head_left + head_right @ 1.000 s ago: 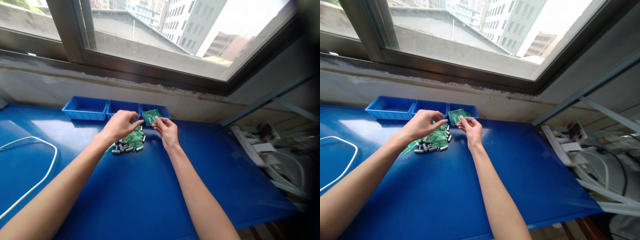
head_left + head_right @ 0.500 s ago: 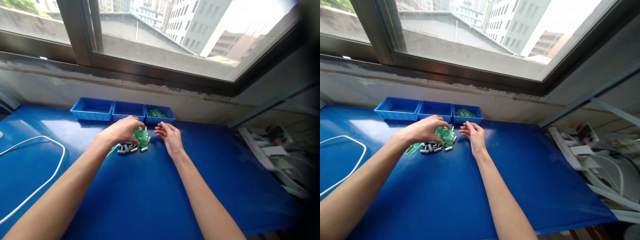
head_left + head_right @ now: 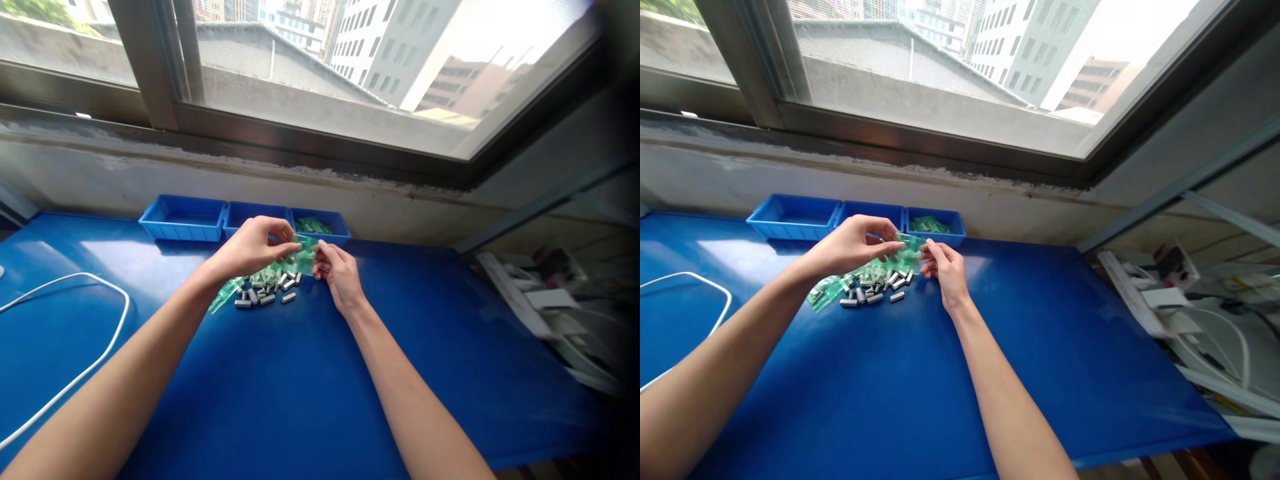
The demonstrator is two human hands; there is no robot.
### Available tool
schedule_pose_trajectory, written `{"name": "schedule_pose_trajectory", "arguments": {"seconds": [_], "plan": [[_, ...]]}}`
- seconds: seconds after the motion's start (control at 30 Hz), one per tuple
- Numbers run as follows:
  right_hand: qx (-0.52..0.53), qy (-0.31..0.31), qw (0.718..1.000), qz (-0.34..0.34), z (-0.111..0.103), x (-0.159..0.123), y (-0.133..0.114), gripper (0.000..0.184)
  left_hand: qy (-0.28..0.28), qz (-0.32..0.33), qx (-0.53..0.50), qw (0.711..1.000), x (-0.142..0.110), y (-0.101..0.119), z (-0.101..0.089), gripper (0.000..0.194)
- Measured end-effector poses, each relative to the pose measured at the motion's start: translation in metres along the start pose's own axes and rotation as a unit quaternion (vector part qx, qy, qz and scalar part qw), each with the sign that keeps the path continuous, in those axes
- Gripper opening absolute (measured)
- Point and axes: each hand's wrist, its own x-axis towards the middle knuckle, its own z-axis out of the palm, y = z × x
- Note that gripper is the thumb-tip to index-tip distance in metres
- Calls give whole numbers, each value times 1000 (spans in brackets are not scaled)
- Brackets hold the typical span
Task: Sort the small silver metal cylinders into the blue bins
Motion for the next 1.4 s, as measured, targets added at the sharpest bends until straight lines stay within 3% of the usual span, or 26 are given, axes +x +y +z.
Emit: {"name": "schedule_pose_trajectory", "arguments": {"seconds": [0.17,0.33,0.47,0.6,0.73,0.93,1.07,1.2,1.3,1.4], "plan": [[-2,-67,998,-11,3,-4,-3,36,22,-50,-76,996,1,-4,3,41],[-6,-86,996,-12,5,-8,-5,32,29,-61,-85,994,1,-7,4,44],[37,-17,999,-3,7,-1,-5,32,73,-63,34,995,1,-11,1,37],[119,74,990,-35,5,14,-6,36,83,-62,216,971,-1,-16,-10,33],[121,71,990,-27,-1,16,-8,37,38,-75,308,948,-4,-20,-15,44],[59,51,997,17,-3,2,-7,24,10,-47,355,934,-2,-25,1,52],[23,40,998,31,0,0,-4,26,44,-24,277,960,3,-27,9,38],[-9,24,999,29,1,0,-1,29,63,-27,80,994,4,-19,6,31],[-32,2,999,21,2,-1,0,33,45,-40,-20,998,3,-10,0,31],[-11,-59,998,13,4,-4,-2,34,40,-45,-86,994,1,-5,-3,36]]}}
